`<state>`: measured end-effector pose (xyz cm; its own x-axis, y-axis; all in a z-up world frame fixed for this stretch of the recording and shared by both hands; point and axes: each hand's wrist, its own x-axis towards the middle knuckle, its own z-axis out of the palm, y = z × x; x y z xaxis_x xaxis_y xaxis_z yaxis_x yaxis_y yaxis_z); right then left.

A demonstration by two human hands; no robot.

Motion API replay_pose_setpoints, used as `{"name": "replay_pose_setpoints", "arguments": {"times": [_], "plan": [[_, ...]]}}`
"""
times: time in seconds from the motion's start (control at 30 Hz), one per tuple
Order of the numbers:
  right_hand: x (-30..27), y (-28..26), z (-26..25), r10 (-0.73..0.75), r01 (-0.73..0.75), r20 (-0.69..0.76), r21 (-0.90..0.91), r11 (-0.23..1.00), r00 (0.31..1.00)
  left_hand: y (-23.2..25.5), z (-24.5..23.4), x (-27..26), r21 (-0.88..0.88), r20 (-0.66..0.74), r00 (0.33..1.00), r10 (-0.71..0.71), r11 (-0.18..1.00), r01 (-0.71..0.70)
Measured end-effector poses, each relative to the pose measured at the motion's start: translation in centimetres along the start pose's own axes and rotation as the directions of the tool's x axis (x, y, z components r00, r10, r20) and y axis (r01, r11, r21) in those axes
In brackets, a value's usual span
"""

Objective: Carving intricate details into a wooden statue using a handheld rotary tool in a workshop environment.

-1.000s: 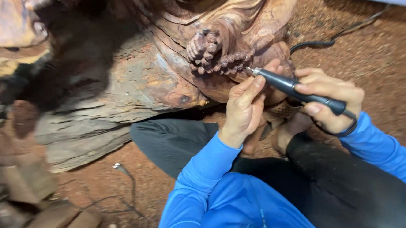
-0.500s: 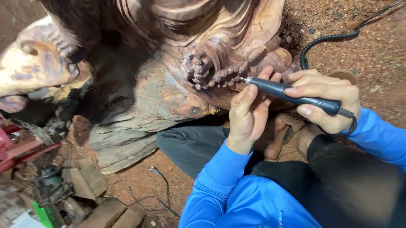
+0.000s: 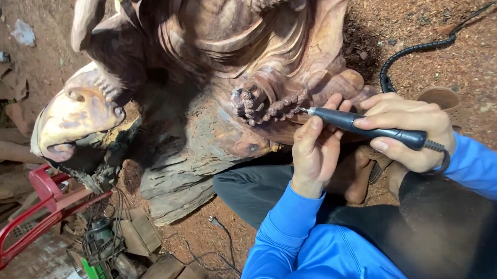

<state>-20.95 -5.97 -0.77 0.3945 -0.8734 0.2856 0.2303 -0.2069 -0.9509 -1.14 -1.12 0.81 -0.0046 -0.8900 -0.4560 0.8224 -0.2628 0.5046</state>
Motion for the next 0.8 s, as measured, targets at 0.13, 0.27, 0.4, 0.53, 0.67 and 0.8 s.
{"name": "replay_pose_setpoints", "arguments": {"times": [0.13,0.27,0.4,0.53,0.67,0.8], "plan": [[0.2,-0.2,0.1,0.028,-0.028,-0.006,0.001,1.0,1.0,-0.1,-0.3,0.1,-0.008,0.001,1.0,0.006,1.0,-0.006],[0.0,0.3,0.2,-0.016,0.016,-0.007,0.009,1.0,1.0,-0.2,-0.4,0.1,-0.001,0.013,1.0,0.011,1.0,-0.011],[-0.2,0.2,0.3,-0.037,0.037,-0.011,-0.009,0.999,0.999,-0.4,-0.7,0.1,-0.001,0.022,1.0,0.018,1.0,-0.018],[-0.1,0.4,0.6,-0.041,0.042,-0.021,0.009,0.999,0.999,-0.3,-0.9,0.1,-0.033,0.023,1.0,0.011,0.999,-0.01],[-0.2,0.8,0.9,-0.088,0.088,-0.008,-0.009,0.996,0.996,-0.3,-1.1,0.0,-0.063,0.046,0.999,0.004,0.998,-0.001],[-0.4,0.6,1.0,-0.121,0.121,-0.001,-0.07,0.99,0.993,-0.3,-1.5,-0.1,-0.068,0.091,0.996,-0.003,0.998,0.009]]}}
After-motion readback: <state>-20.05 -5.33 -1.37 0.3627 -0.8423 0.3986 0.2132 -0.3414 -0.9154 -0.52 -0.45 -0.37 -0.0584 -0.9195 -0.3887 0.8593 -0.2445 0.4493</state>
